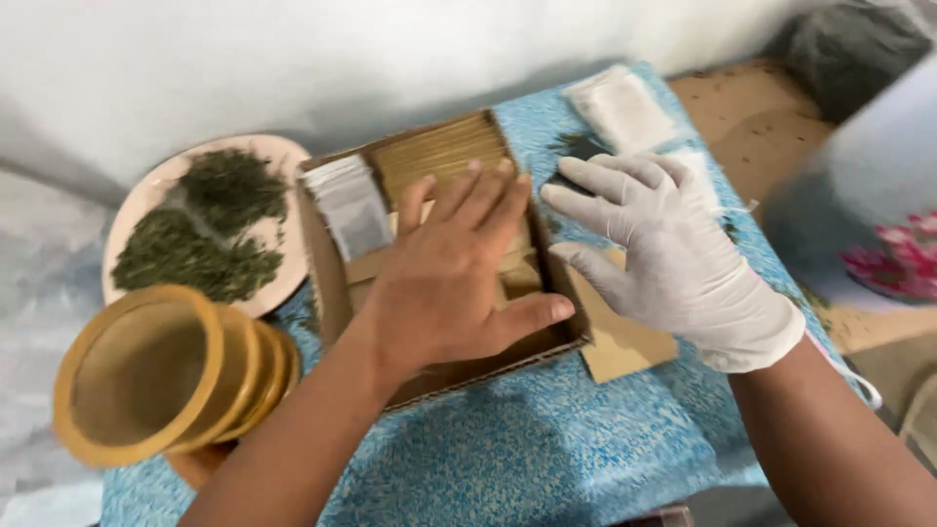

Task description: Sealing individual tea bags with a heat sealer and placing them into paper envelopes for final packaging.

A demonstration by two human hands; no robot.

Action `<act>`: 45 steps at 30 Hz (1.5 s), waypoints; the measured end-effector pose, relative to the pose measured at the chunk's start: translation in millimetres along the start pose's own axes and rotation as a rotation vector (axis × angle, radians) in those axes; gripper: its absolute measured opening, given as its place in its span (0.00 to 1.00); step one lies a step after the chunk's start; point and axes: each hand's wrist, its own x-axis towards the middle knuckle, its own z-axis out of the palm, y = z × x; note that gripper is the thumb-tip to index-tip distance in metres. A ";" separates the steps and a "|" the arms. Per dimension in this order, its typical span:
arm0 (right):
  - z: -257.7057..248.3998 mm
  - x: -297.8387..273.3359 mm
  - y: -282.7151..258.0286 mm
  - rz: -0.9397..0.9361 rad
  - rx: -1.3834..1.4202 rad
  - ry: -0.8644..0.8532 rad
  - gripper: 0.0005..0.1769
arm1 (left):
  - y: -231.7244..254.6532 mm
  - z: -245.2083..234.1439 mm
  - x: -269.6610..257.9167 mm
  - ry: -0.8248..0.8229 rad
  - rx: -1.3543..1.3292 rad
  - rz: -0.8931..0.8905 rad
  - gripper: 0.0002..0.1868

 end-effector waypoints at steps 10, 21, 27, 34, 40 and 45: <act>-28.8 -77.4 44.0 0.347 -0.214 -0.024 0.32 | 61.6 72.5 103.3 -0.475 0.172 0.164 0.66; 5.8 -147.1 73.8 0.770 -0.197 -0.357 0.46 | 123.1 82.6 141.0 -0.991 0.172 0.132 0.62; 11.3 -150.0 76.7 0.714 -0.193 -0.322 0.43 | 114.7 83.8 139.9 -0.967 0.127 0.099 0.61; -0.2 -125.4 62.9 0.651 -0.078 -0.149 0.40 | 99.5 47.1 119.9 -0.841 0.013 0.050 0.57; -18.7 -65.8 27.9 0.430 0.081 -0.012 0.44 | 68.5 -12.9 68.1 -0.649 0.045 -0.066 0.54; -10.1 -6.9 0.5 0.033 0.199 0.148 0.41 | 38.9 -60.6 17.0 -0.416 -0.006 -0.389 0.40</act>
